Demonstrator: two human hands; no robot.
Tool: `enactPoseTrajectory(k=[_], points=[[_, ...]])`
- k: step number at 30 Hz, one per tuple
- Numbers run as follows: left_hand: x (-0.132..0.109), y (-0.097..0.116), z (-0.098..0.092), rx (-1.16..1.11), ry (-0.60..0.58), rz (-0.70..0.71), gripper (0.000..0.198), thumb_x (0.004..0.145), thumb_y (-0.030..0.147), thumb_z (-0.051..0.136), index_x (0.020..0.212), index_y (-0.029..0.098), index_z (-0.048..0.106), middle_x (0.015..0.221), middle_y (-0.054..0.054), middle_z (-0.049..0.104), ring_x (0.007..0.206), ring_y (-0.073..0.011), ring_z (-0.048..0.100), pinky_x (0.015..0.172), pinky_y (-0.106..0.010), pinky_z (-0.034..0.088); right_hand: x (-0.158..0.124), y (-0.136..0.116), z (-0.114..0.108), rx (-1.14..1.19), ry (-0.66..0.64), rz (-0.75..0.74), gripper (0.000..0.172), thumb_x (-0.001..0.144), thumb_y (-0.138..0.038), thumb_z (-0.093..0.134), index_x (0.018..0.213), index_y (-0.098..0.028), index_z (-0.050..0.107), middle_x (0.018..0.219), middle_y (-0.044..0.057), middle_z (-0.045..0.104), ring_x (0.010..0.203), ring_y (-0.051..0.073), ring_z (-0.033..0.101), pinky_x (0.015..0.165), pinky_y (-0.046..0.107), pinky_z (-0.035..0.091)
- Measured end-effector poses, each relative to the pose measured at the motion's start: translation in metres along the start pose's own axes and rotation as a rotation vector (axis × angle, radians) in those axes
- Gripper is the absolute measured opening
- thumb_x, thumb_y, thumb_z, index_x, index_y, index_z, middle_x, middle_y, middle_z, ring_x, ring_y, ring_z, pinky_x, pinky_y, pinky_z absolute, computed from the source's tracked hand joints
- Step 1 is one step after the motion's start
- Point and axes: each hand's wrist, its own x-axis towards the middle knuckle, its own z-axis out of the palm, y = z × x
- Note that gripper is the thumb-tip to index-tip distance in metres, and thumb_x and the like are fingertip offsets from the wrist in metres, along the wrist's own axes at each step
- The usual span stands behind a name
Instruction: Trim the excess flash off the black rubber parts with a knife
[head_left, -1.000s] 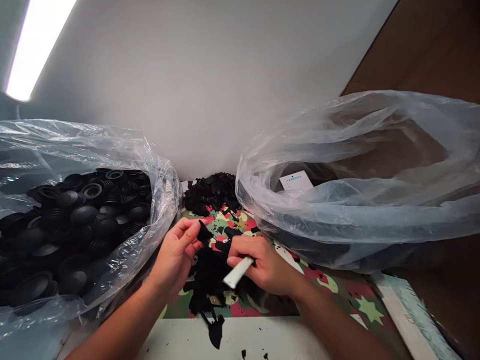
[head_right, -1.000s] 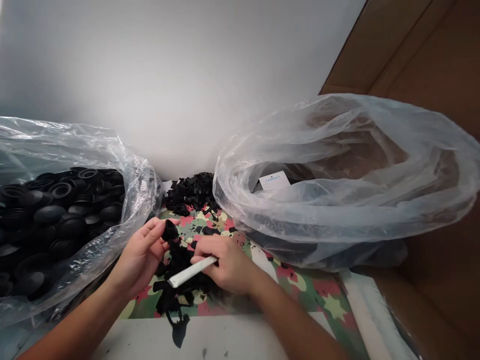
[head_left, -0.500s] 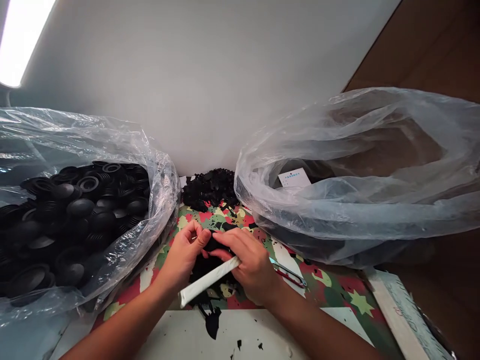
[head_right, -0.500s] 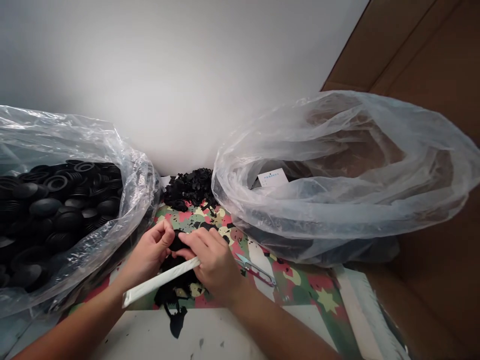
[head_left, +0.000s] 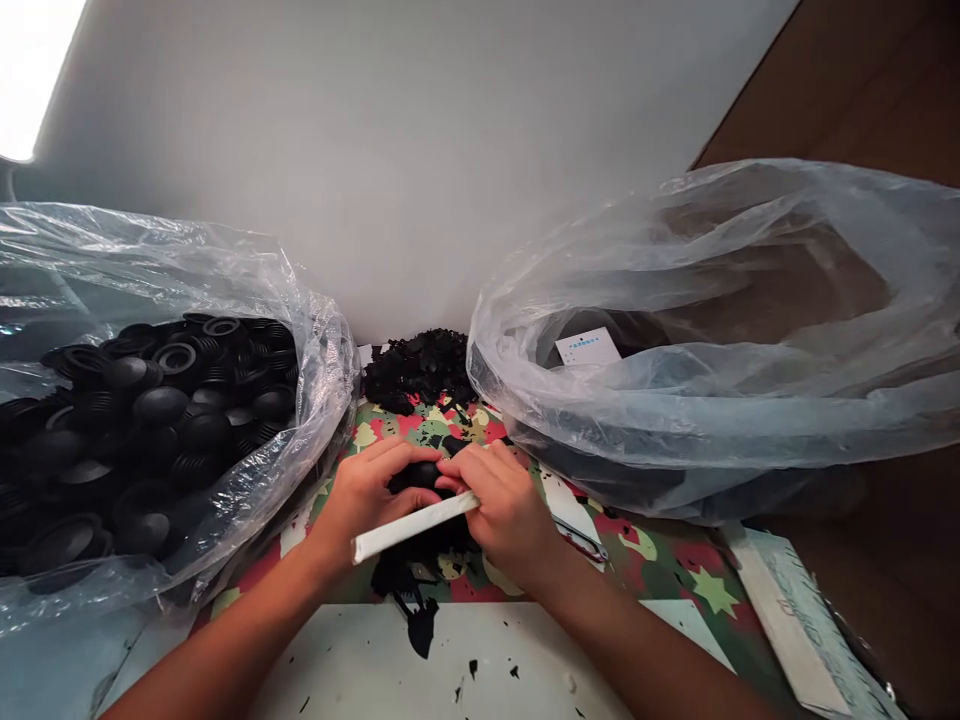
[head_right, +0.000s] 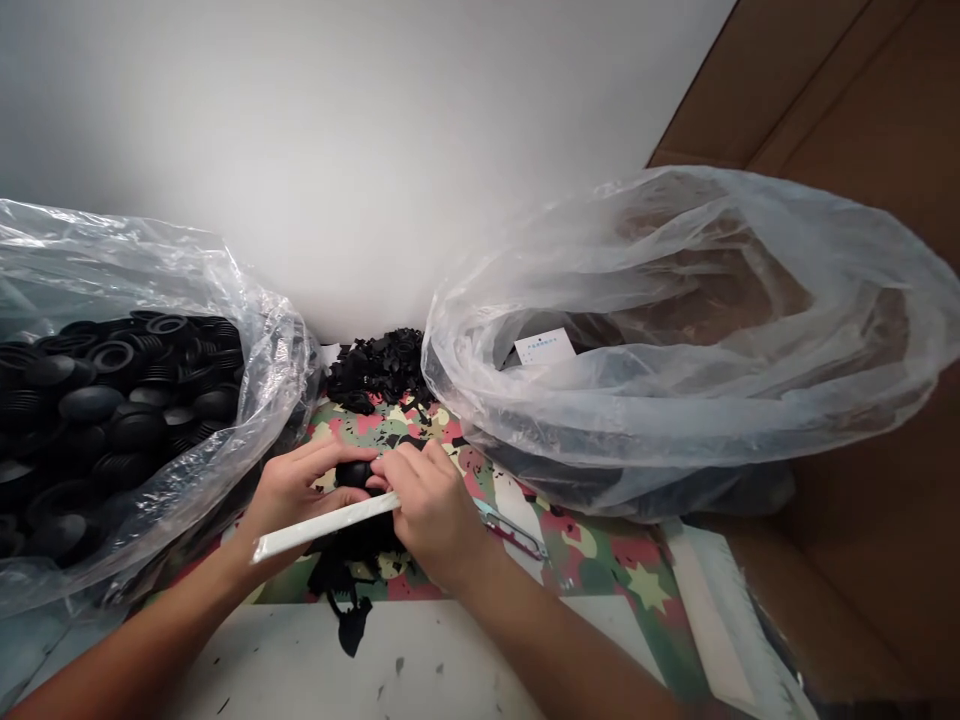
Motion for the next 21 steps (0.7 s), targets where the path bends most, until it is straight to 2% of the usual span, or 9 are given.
enactPoseTrajectory(k=[5, 8, 10, 12, 13, 15, 17, 18, 21], points=[[-0.001, -0.002, 0.005, 0.032, -0.013, 0.037, 0.009, 0.084, 0.021, 0.069, 0.093, 0.020, 0.073, 0.076, -0.001, 0.072, 0.068, -0.0141, 0.066, 0.065, -0.023, 0.052, 0.003, 0.006, -0.007, 0.011, -0.212, 0.024, 0.023, 0.082, 0.003, 0.044, 0.080, -0.016, 0.057, 0.074, 0.001, 0.057, 0.065, 0.014, 0.039, 0.066, 0.027, 0.028], [0.000, 0.003, 0.005, -0.070, -0.044, -0.076, 0.008, 0.079, 0.019, 0.072, 0.086, 0.022, 0.075, 0.075, -0.001, 0.073, 0.070, -0.0154, 0.065, 0.066, -0.024, 0.051, 0.006, 0.010, -0.013, 0.125, -0.320, 0.053, 0.021, 0.075, 0.001, 0.043, 0.076, -0.016, 0.055, 0.068, -0.001, 0.052, 0.062, 0.012, 0.038, 0.066, 0.026, 0.026], [0.001, 0.006, 0.006, -0.267, -0.075, -0.280, 0.005, 0.074, 0.021, 0.077, 0.079, 0.021, 0.076, 0.074, -0.002, 0.074, 0.069, -0.0166, 0.065, 0.067, -0.026, 0.050, 0.006, 0.010, -0.015, 0.185, -0.322, 0.055, 0.016, 0.077, -0.002, 0.043, 0.071, -0.016, 0.049, 0.065, -0.002, 0.049, 0.060, 0.011, 0.037, 0.066, 0.026, 0.025], [0.003, 0.004, 0.006, -0.531, -0.052, -0.520, 0.011, 0.070, 0.027, 0.081, 0.074, 0.019, 0.076, 0.072, -0.003, 0.073, 0.066, -0.0165, 0.064, 0.064, -0.026, 0.049, 0.005, 0.004, -0.015, 0.196, -0.277, 0.028, 0.015, 0.078, -0.004, 0.041, 0.069, -0.016, 0.045, 0.064, -0.002, 0.047, 0.060, 0.011, 0.037, 0.067, 0.027, 0.025], [0.005, 0.001, 0.006, -0.657, 0.005, -0.630, 0.018, 0.067, 0.031, 0.084, 0.071, 0.017, 0.074, 0.069, -0.003, 0.071, 0.064, -0.0156, 0.062, 0.062, -0.025, 0.048, 0.003, 0.000, -0.013, 0.190, -0.253, -0.013, 0.014, 0.078, -0.005, 0.040, 0.069, -0.016, 0.043, 0.065, -0.001, 0.046, 0.060, 0.012, 0.036, 0.067, 0.027, 0.025], [0.008, -0.005, 0.006, -0.845, 0.201, -0.779, 0.034, 0.058, 0.041, 0.090, 0.064, 0.016, 0.068, 0.064, -0.001, 0.067, 0.060, -0.0134, 0.059, 0.058, -0.023, 0.046, 0.000, -0.010, -0.008, 0.180, -0.232, -0.118, 0.011, 0.075, -0.008, 0.041, 0.070, -0.017, 0.041, 0.066, -0.001, 0.045, 0.059, 0.012, 0.033, 0.067, 0.029, 0.025], [0.011, -0.011, 0.004, -0.935, 0.334, -0.814, 0.044, 0.050, 0.047, 0.093, 0.066, 0.015, 0.067, 0.067, -0.002, 0.067, 0.063, -0.0129, 0.059, 0.060, -0.022, 0.046, -0.002, -0.017, -0.003, 0.180, -0.230, -0.173, 0.011, 0.078, -0.009, 0.041, 0.071, -0.018, 0.040, 0.066, -0.001, 0.045, 0.059, 0.013, 0.030, 0.067, 0.029, 0.025], [0.012, -0.011, 0.004, -0.960, 0.329, -0.800, 0.047, 0.049, 0.048, 0.094, 0.071, 0.015, 0.070, 0.072, -0.003, 0.069, 0.067, -0.0133, 0.060, 0.062, -0.022, 0.047, -0.002, -0.018, -0.002, 0.177, -0.226, -0.155, 0.013, 0.082, -0.009, 0.040, 0.072, -0.018, 0.040, 0.066, -0.001, 0.045, 0.059, 0.013, 0.030, 0.066, 0.028, 0.025], [0.011, -0.008, 0.005, -1.005, 0.173, -0.737, 0.051, 0.051, 0.045, 0.094, 0.088, 0.016, 0.075, 0.082, -0.004, 0.071, 0.074, -0.0147, 0.061, 0.068, -0.023, 0.047, 0.000, -0.011, -0.001, 0.145, -0.199, -0.039, 0.023, 0.094, -0.011, 0.038, 0.071, -0.017, 0.040, 0.065, -0.002, 0.045, 0.058, 0.012, 0.030, 0.066, 0.028, 0.025]])
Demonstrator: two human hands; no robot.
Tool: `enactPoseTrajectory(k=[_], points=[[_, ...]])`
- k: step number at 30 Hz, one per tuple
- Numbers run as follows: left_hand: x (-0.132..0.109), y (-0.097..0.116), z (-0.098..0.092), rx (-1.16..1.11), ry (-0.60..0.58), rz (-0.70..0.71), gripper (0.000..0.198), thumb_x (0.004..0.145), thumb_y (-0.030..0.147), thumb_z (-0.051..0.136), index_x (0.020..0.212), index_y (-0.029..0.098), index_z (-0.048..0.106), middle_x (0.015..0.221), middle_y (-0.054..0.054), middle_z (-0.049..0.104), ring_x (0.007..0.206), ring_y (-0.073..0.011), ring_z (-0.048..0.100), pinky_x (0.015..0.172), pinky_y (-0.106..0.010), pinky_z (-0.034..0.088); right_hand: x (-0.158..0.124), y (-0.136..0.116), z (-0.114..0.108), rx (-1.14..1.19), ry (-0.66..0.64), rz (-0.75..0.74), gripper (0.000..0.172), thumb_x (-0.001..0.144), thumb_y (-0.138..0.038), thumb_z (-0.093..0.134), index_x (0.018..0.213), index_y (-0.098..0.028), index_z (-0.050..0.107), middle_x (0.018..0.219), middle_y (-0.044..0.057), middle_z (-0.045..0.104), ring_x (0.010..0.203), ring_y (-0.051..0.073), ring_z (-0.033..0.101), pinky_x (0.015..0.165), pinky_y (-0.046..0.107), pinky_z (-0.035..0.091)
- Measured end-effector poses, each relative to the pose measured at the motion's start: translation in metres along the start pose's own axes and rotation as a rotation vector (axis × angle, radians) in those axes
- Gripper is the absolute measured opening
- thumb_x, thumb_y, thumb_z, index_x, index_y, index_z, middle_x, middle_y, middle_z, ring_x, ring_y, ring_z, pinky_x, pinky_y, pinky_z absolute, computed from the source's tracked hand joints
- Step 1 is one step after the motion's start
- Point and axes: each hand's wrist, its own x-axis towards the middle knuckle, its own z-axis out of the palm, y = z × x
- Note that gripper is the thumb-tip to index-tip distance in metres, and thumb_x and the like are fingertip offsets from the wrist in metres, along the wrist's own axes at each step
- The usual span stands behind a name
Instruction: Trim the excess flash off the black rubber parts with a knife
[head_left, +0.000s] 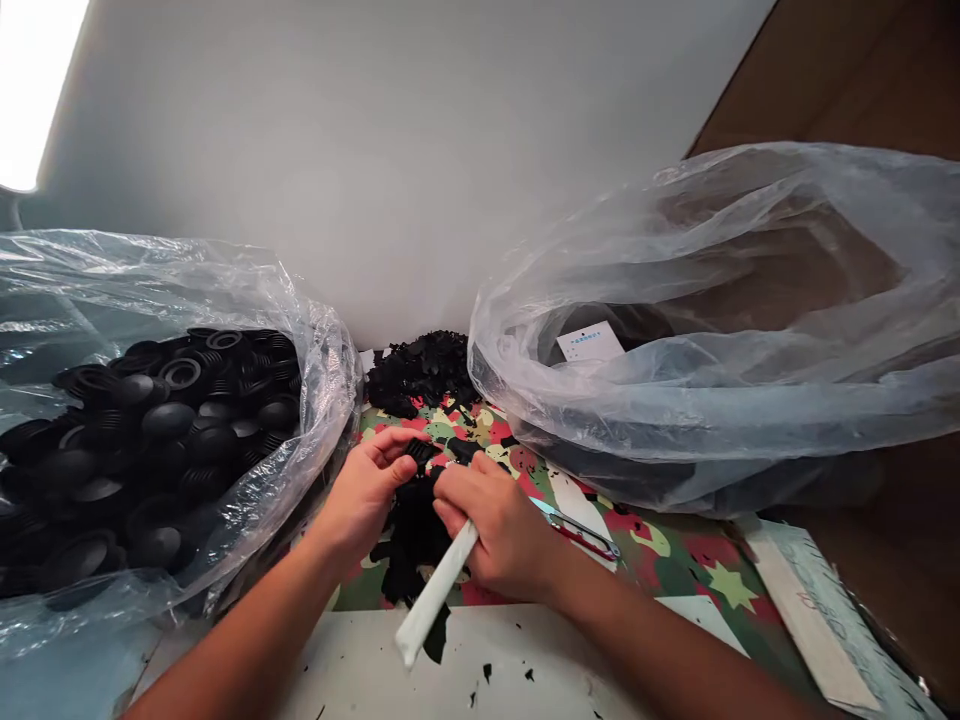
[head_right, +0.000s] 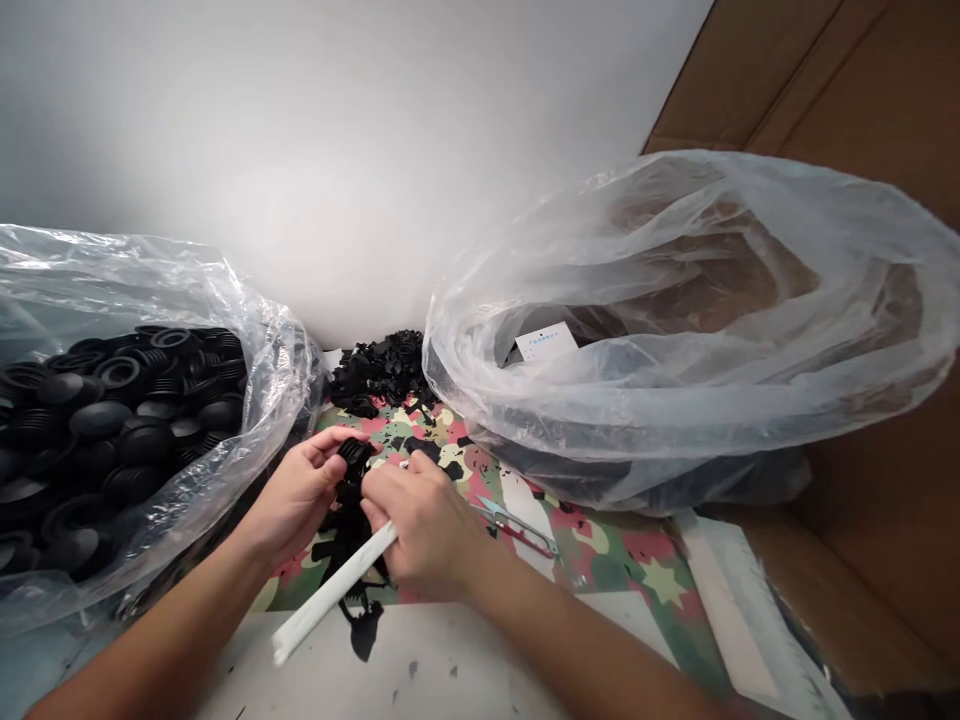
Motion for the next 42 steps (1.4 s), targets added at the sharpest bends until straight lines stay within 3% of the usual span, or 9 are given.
enactPoseTrajectory(k=[5, 10, 14, 21, 25, 30, 33, 38, 42], points=[[-0.004, -0.001, 0.000, 0.123, -0.057, 0.073, 0.037, 0.062, 0.034, 0.090, 0.092, 0.019, 0.076, 0.098, -0.007, 0.073, 0.094, -0.0201, 0.064, 0.083, -0.027, 0.049, -0.002, 0.018, -0.008, -0.072, 0.059, 0.088, 0.047, 0.105, -0.038, 0.043, 0.064, -0.016, 0.045, 0.064, 0.000, 0.050, 0.061, 0.012, 0.037, 0.066, 0.027, 0.027], [-0.008, 0.002, 0.001, 0.410, -0.020, 0.187, 0.024, 0.066, 0.027, 0.084, 0.088, 0.021, 0.078, 0.086, -0.003, 0.072, 0.084, -0.0198, 0.063, 0.077, -0.028, 0.047, -0.005, 0.013, -0.006, -0.033, 0.221, 0.250, 0.029, 0.101, -0.044, 0.054, 0.098, -0.017, 0.066, 0.063, -0.001, 0.054, 0.062, 0.014, 0.046, 0.062, 0.026, 0.034], [-0.015, 0.003, 0.009, 0.578, 0.019, 0.267, 0.015, 0.062, 0.024, 0.085, 0.075, 0.022, 0.077, 0.074, -0.002, 0.071, 0.073, -0.0199, 0.061, 0.072, -0.030, 0.046, -0.003, 0.006, -0.002, 0.024, 0.267, 0.243, 0.014, 0.098, -0.029, 0.060, 0.097, -0.020, 0.070, 0.071, 0.000, 0.066, 0.065, 0.013, 0.053, 0.064, 0.026, 0.036], [-0.023, -0.004, 0.020, 0.494, 0.085, 0.287, 0.014, 0.064, 0.028, 0.084, 0.067, 0.020, 0.073, 0.067, -0.001, 0.066, 0.065, -0.0169, 0.058, 0.061, -0.026, 0.044, 0.003, 0.003, 0.004, 0.133, 0.319, 0.388, 0.020, 0.093, -0.019, 0.054, 0.076, -0.018, 0.063, 0.071, 0.000, 0.067, 0.064, 0.012, 0.056, 0.067, 0.028, 0.036], [-0.026, -0.013, 0.023, 0.555, 0.102, 0.518, 0.014, 0.068, 0.023, 0.083, 0.063, 0.021, 0.070, 0.070, 0.000, 0.060, 0.070, -0.0157, 0.058, 0.065, -0.026, 0.047, 0.005, 0.008, 0.009, 0.382, 0.262, 0.607, 0.020, 0.091, -0.027, 0.050, 0.075, -0.017, 0.055, 0.070, 0.001, 0.062, 0.062, 0.012, 0.053, 0.059, 0.024, 0.037], [-0.027, -0.017, 0.018, 0.657, 0.072, 0.695, 0.012, 0.072, 0.016, 0.080, 0.066, 0.024, 0.073, 0.077, -0.002, 0.060, 0.072, -0.0151, 0.058, 0.064, -0.026, 0.050, 0.007, 0.007, 0.013, 0.484, 0.229, 0.668, 0.022, 0.089, -0.034, 0.048, 0.075, -0.017, 0.052, 0.067, 0.000, 0.056, 0.056, 0.010, 0.044, 0.054, 0.022, 0.035], [-0.034, -0.015, 0.019, 0.625, 0.044, 0.715, 0.014, 0.075, 0.015, 0.078, 0.066, 0.024, 0.074, 0.082, -0.003, 0.060, 0.068, -0.0142, 0.059, 0.058, -0.026, 0.051, 0.007, 0.012, 0.013, 0.496, 0.221, 0.681, 0.024, 0.089, -0.036, 0.047, 0.075, -0.017, 0.051, 0.067, 0.000, 0.055, 0.057, 0.010, 0.044, 0.054, 0.022, 0.035], [-0.041, -0.014, 0.024, 0.540, -0.105, 0.755, 0.017, 0.070, 0.009, 0.081, 0.067, 0.025, 0.073, 0.085, -0.003, 0.065, 0.075, -0.0164, 0.063, 0.062, -0.026, 0.053, 0.004, 0.044, 0.005, 0.344, 0.368, 0.771, 0.037, 0.090, -0.050, 0.046, 0.073, -0.017, 0.050, 0.062, -0.001, 0.048, 0.059, 0.011, 0.041, 0.056, 0.022, 0.033], [-0.027, -0.015, 0.021, 0.336, -0.040, 0.508, 0.036, 0.053, 0.016, 0.093, 0.081, 0.024, 0.072, 0.084, -0.001, 0.066, 0.082, -0.0170, 0.062, 0.073, -0.025, 0.054, 0.004, 0.055, -0.004, 0.370, 0.211, 0.790, 0.039, 0.084, -0.054, 0.058, 0.072, -0.016, 0.057, 0.054, -0.005, 0.035, 0.053, 0.009, 0.032, 0.054, 0.021, 0.028]])
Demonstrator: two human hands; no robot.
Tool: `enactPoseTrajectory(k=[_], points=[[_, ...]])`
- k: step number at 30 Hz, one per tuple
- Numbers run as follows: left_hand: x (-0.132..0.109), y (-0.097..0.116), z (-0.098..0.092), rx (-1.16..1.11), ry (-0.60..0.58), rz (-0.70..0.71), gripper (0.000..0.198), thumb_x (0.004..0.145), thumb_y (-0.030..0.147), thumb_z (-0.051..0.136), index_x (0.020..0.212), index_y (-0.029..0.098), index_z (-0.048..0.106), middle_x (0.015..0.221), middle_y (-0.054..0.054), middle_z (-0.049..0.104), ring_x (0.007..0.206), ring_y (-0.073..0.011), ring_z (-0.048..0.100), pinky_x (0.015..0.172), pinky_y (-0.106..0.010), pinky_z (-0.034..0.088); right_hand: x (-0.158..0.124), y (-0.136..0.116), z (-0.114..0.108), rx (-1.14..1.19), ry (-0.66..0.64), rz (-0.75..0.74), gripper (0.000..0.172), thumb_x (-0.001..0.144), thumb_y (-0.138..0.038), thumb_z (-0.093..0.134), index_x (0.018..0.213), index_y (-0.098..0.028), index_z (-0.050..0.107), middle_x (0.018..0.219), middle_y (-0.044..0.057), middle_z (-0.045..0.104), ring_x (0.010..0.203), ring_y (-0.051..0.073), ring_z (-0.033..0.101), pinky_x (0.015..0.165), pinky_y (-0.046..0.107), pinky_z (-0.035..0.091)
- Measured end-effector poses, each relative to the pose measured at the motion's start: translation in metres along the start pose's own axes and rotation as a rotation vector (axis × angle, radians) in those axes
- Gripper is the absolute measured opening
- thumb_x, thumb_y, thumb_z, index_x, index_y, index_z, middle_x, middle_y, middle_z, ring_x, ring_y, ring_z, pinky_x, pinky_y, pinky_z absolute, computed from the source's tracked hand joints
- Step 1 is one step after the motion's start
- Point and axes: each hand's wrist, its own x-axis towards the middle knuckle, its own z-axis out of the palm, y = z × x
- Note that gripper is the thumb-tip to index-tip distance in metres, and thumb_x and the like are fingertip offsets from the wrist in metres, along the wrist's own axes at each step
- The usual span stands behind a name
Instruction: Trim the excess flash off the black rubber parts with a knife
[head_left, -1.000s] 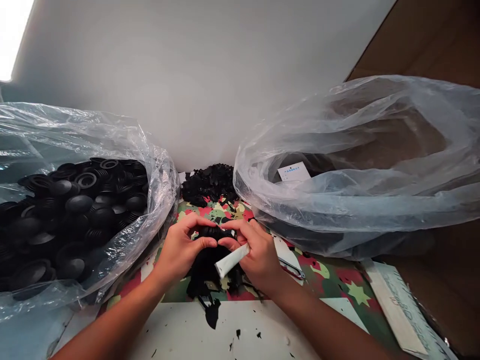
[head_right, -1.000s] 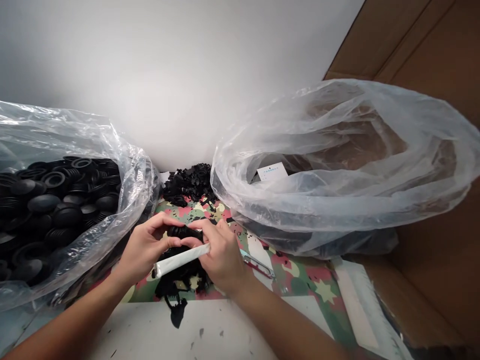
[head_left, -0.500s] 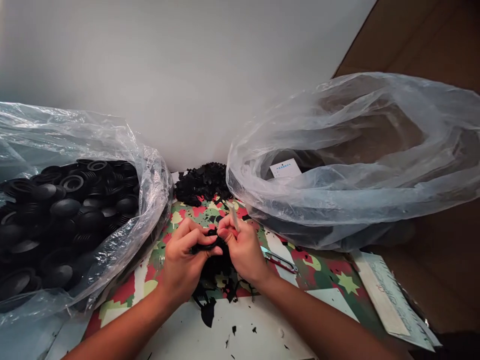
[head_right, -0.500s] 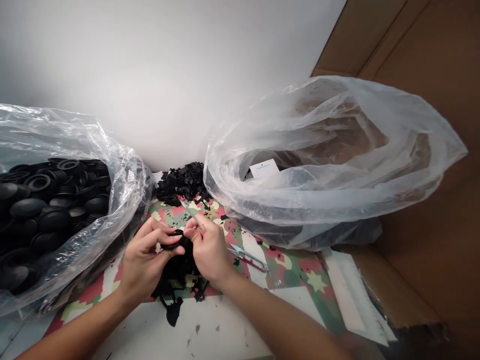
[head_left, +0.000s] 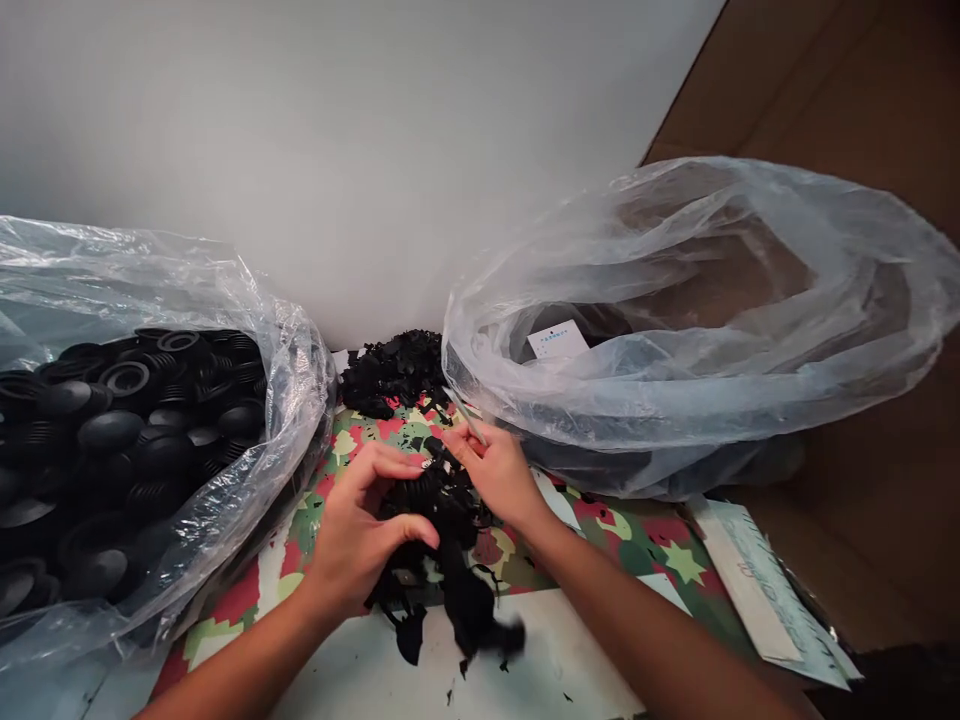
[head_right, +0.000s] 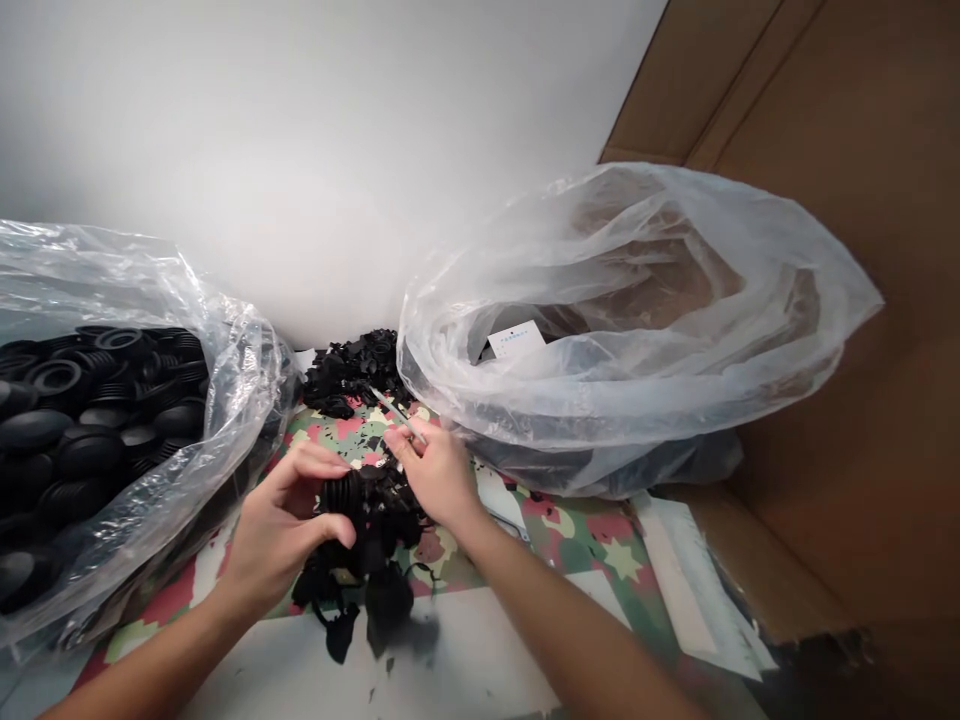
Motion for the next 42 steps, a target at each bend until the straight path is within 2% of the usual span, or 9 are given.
enactPoseTrajectory(k=[4, 9, 13, 17, 19, 22, 27, 32, 42], points=[[0.009, -0.006, -0.004, -0.091, 0.026, -0.192, 0.035, 0.051, 0.019, 0.093, 0.079, 0.021, 0.071, 0.084, -0.001, 0.065, 0.085, -0.0179, 0.061, 0.078, -0.026, 0.052, -0.003, -0.007, -0.003, 0.064, -0.004, 0.017, 0.032, 0.077, -0.047, 0.065, 0.082, -0.015, 0.066, 0.055, -0.008, 0.024, 0.051, 0.008, 0.029, 0.055, 0.021, 0.029], [0.011, -0.008, -0.006, -0.071, 0.044, -0.294, 0.037, 0.053, 0.018, 0.091, 0.083, 0.020, 0.071, 0.085, -0.001, 0.064, 0.084, -0.0173, 0.061, 0.076, -0.025, 0.051, -0.015, -0.019, 0.001, 0.146, -0.194, 0.019, 0.045, 0.087, -0.058, 0.055, 0.078, -0.016, 0.070, 0.066, 0.001, 0.051, 0.065, 0.012, 0.045, 0.061, 0.023, 0.036], [0.011, -0.010, -0.007, -0.065, 0.024, -0.279, 0.031, 0.059, 0.024, 0.090, 0.084, 0.019, 0.072, 0.090, -0.003, 0.066, 0.090, -0.0183, 0.062, 0.081, -0.026, 0.051, -0.025, -0.026, 0.006, 0.196, -0.272, 0.059, 0.043, 0.081, -0.058, 0.065, 0.082, -0.015, 0.070, 0.058, -0.003, 0.037, 0.056, 0.009, 0.033, 0.054, 0.023, 0.028], [0.010, -0.010, -0.008, -0.100, 0.012, -0.379, 0.028, 0.068, 0.032, 0.086, 0.088, 0.019, 0.072, 0.087, -0.001, 0.067, 0.077, -0.0134, 0.062, 0.073, -0.023, 0.051, -0.027, -0.024, 0.007, 0.232, -0.164, 0.019, 0.044, 0.088, -0.057, 0.058, 0.079, -0.015, 0.070, 0.059, -0.003, 0.038, 0.056, 0.009, 0.035, 0.056, 0.023, 0.032], [0.010, -0.010, -0.007, -0.158, 0.040, -0.446, 0.031, 0.068, 0.036, 0.087, 0.089, 0.019, 0.072, 0.081, 0.001, 0.065, 0.068, -0.0096, 0.059, 0.066, -0.021, 0.050, -0.027, -0.021, 0.006, 0.262, -0.036, -0.039, 0.052, 0.097, -0.056, 0.044, 0.077, -0.016, 0.070, 0.065, 0.000, 0.046, 0.063, 0.011, 0.043, 0.064, 0.024, 0.037], [0.012, -0.006, -0.005, -0.316, 0.103, -0.534, 0.037, 0.065, 0.043, 0.088, 0.085, 0.017, 0.072, 0.082, 0.000, 0.065, 0.072, -0.0107, 0.059, 0.067, -0.021, 0.052, -0.027, -0.020, 0.004, 0.286, 0.091, -0.134, 0.055, 0.104, -0.051, 0.031, 0.088, -0.019, 0.072, 0.083, 0.003, 0.059, 0.078, 0.012, 0.053, 0.075, 0.024, 0.042], [0.013, -0.002, -0.002, -0.518, 0.146, -0.604, 0.038, 0.058, 0.034, 0.094, 0.078, 0.014, 0.069, 0.087, -0.003, 0.069, 0.084, -0.0156, 0.065, 0.077, -0.028, 0.059, -0.034, -0.027, 0.005, 0.169, 0.100, -0.295, 0.031, 0.105, -0.035, 0.042, 0.107, -0.021, 0.070, 0.074, -0.001, 0.061, 0.068, 0.010, 0.059, 0.070, 0.023, 0.047], [0.011, -0.004, -0.003, -0.597, 0.160, -0.624, 0.035, 0.060, 0.030, 0.093, 0.078, 0.014, 0.067, 0.080, -0.001, 0.068, 0.077, -0.0125, 0.065, 0.076, -0.028, 0.060, -0.042, -0.030, 0.011, 0.135, 0.119, -0.506, 0.002, 0.092, -0.018, 0.064, 0.091, -0.019, 0.064, 0.096, 0.002, 0.070, 0.085, 0.012, 0.069, 0.078, 0.024, 0.054], [0.009, -0.005, -0.004, -0.611, 0.121, -0.611, 0.032, 0.063, 0.027, 0.092, 0.078, 0.013, 0.067, 0.082, -0.001, 0.067, 0.075, -0.0107, 0.063, 0.069, -0.022, 0.059, -0.041, -0.030, 0.009, -0.046, 0.010, -0.660, 0.008, 0.092, -0.013, 0.061, 0.093, -0.020, 0.059, 0.115, 0.003, 0.072, 0.104, 0.015, 0.069, 0.092, 0.030, 0.052]])
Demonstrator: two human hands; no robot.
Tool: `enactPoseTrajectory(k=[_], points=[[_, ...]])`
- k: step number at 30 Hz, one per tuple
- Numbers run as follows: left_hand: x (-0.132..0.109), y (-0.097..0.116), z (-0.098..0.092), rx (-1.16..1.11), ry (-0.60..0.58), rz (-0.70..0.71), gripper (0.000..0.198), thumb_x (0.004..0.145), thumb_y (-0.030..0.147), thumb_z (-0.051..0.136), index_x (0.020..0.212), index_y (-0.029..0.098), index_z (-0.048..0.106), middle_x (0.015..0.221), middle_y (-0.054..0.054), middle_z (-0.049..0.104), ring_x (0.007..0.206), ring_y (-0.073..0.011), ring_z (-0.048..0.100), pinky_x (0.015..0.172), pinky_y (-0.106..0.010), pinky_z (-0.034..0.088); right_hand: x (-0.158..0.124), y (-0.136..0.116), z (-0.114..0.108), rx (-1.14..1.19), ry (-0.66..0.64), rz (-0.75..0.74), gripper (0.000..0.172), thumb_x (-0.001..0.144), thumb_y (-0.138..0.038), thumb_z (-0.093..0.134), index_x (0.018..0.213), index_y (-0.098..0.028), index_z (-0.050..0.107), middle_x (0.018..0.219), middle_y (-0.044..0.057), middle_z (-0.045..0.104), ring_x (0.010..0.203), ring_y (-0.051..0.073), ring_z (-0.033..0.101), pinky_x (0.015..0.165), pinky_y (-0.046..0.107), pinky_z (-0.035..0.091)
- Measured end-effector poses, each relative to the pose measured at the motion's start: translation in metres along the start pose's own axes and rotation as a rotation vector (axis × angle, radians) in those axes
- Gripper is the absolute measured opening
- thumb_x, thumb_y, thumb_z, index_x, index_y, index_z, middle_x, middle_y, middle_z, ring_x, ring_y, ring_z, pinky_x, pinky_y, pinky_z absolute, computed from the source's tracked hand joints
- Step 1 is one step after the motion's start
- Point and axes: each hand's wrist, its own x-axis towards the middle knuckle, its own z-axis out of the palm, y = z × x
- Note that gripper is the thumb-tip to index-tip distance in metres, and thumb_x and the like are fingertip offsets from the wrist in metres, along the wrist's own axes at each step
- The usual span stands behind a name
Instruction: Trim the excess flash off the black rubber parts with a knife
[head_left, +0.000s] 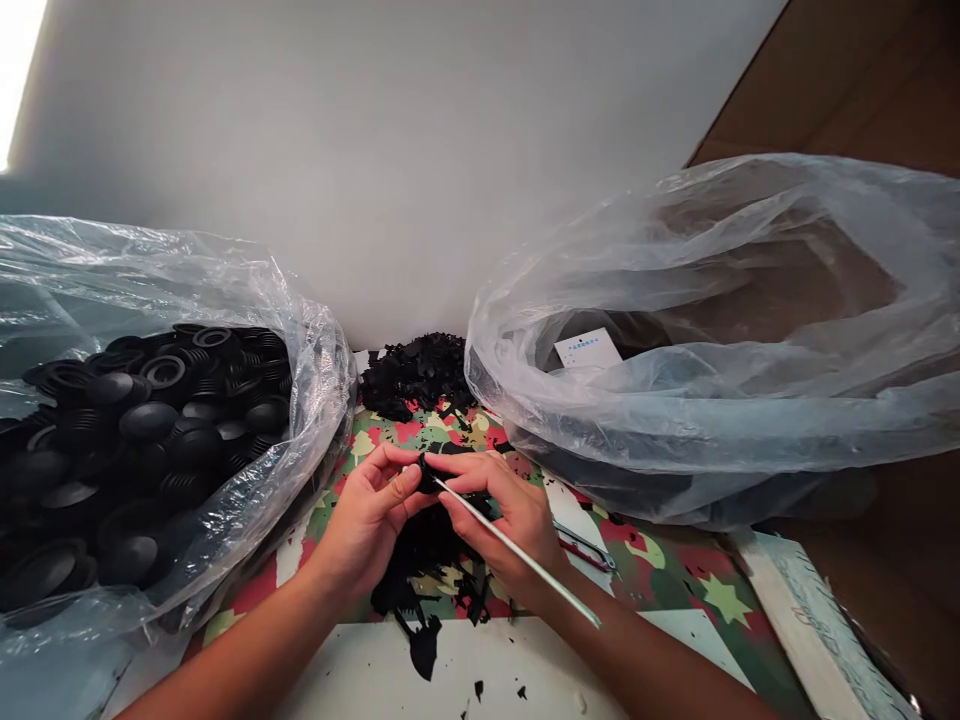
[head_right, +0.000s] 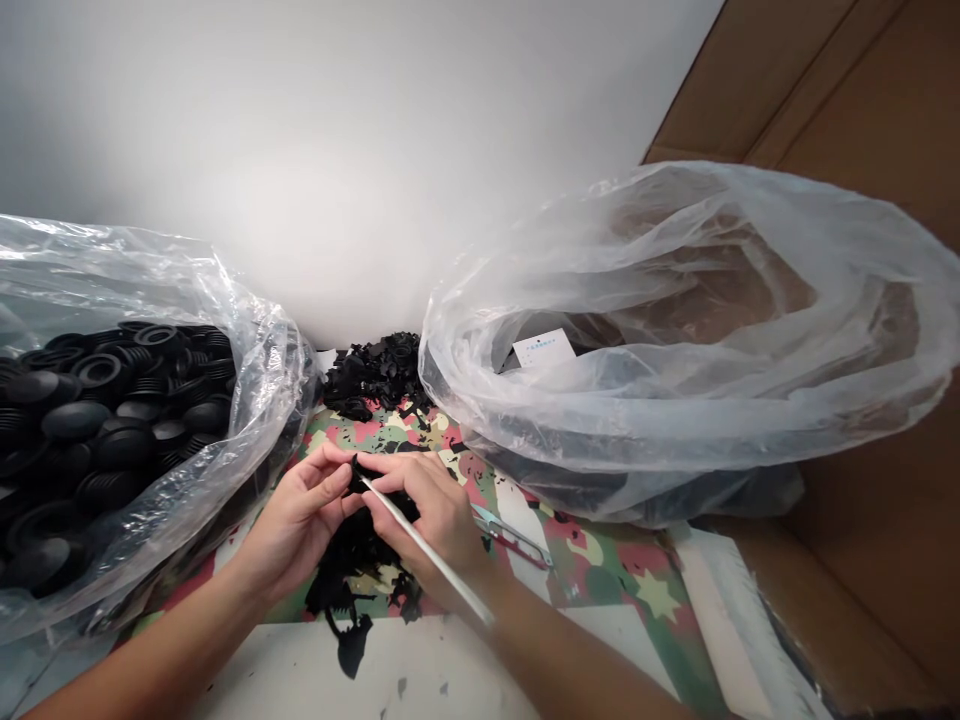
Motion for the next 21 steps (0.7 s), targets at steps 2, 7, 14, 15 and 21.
enactPoseTrajectory(k=[2, 7, 14, 15, 21], points=[[0.000, -0.001, 0.000, -0.001, 0.010, -0.004, 0.031, 0.063, 0.026, 0.091, 0.078, 0.013, 0.067, 0.081, 0.000, 0.066, 0.075, -0.0103, 0.062, 0.069, -0.023, 0.059, 0.000, 0.001, 0.001, -0.021, 0.004, -0.057, 0.008, 0.092, -0.012, 0.060, 0.094, -0.020, 0.058, 0.115, 0.003, 0.073, 0.101, 0.014, 0.069, 0.091, 0.030, 0.051], [0.000, 0.002, 0.004, -0.010, -0.010, 0.003, 0.031, 0.061, 0.024, 0.093, 0.069, 0.014, 0.064, 0.072, 0.002, 0.063, 0.069, -0.0099, 0.062, 0.065, -0.022, 0.059, 0.001, -0.002, 0.007, -0.101, 0.037, -0.171, 0.013, 0.094, -0.006, 0.054, 0.093, -0.019, 0.055, 0.109, 0.005, 0.073, 0.094, 0.014, 0.068, 0.088, 0.030, 0.050], [-0.001, 0.013, 0.003, 0.098, -0.073, 0.087, 0.029, 0.059, 0.025, 0.094, 0.066, 0.012, 0.068, 0.080, -0.003, 0.068, 0.073, -0.0109, 0.065, 0.067, -0.018, 0.057, 0.006, 0.024, -0.004, -0.335, 0.051, 0.119, 0.012, 0.095, -0.014, 0.049, 0.091, -0.019, 0.058, 0.093, 0.004, 0.073, 0.084, 0.017, 0.066, 0.083, 0.031, 0.047], [-0.001, 0.015, 0.003, 0.078, -0.077, 0.082, 0.029, 0.060, 0.026, 0.093, 0.068, 0.013, 0.069, 0.079, -0.002, 0.068, 0.072, -0.0112, 0.065, 0.066, -0.019, 0.057, 0.007, 0.027, -0.006, -0.329, 0.011, 0.196, 0.011, 0.093, -0.015, 0.050, 0.086, -0.020, 0.058, 0.088, 0.003, 0.072, 0.081, 0.017, 0.066, 0.081, 0.032, 0.047], [0.003, 0.016, 0.002, 0.009, -0.039, 0.013, 0.032, 0.065, 0.031, 0.091, 0.072, 0.012, 0.066, 0.074, -0.002, 0.068, 0.067, -0.0096, 0.062, 0.063, -0.019, 0.057, 0.009, 0.021, -0.010, -0.020, -0.070, 0.335, 0.011, 0.086, -0.016, 0.045, 0.080, -0.018, 0.054, 0.102, 0.005, 0.069, 0.096, 0.017, 0.064, 0.085, 0.030, 0.047]])
